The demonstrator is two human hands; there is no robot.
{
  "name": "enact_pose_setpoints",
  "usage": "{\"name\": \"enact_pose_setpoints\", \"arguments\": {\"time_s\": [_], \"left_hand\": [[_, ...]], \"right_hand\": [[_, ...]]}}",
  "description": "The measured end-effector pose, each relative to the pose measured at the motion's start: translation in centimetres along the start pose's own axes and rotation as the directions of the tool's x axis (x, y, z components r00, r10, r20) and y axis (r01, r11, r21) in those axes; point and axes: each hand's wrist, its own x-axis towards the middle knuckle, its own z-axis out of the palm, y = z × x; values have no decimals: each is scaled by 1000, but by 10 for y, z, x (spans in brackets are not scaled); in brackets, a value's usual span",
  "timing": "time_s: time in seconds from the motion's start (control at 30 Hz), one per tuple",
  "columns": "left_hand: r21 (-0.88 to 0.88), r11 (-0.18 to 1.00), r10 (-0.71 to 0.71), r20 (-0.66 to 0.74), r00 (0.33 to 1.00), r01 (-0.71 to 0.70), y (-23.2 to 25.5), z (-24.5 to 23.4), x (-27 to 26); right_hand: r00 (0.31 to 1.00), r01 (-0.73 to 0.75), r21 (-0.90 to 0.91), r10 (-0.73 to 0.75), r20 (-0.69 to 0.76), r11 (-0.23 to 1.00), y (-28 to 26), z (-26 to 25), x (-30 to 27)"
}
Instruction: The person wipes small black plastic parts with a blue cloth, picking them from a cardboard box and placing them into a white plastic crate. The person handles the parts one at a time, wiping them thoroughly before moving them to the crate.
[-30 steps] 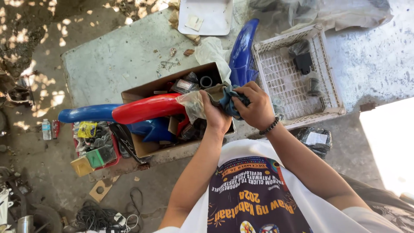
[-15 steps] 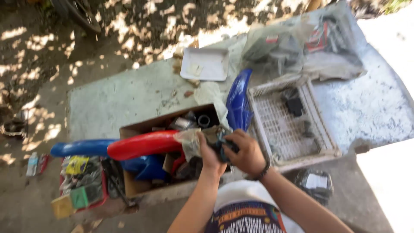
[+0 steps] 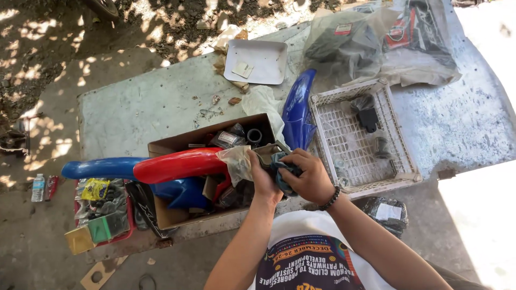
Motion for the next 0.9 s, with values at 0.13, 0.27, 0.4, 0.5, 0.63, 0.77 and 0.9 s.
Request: {"name": "enact_pose_setpoints", "arguments": {"time_s": [0.13,0.27,0.4,0.5,0.63,0.77,0.9], "left_hand": [[50,993,103,39,994,-105,-7,-9,9],[12,991,134,24,991,-134,-14,-18,17],[36,997,68,33,997,-69,-5,-2,-7],[90,978,180,78,981,-187,-3,3,-16],[-27,984,178,34,983,-177,-12,-13,1],[10,983,181,119,976,-184,0,-16,-10],[-69,976,214,79,974,-209,-14,-22,1]], "right_hand": [[998,-9,-70,5,-56,998,9,-13,8],[993,25,-160,-43,-109,987,3,0,-1],[982,187,-176,-188,8,966,7,4,-6],[989,76,-226,-103,-109,971,25,-10,3],[990,130,-148,-137,-37,980,2,11,-3],[989,148,-182,-144,37,972,2,5,8],[987,158,-153,-153,45,976,-14,11,5]]}}
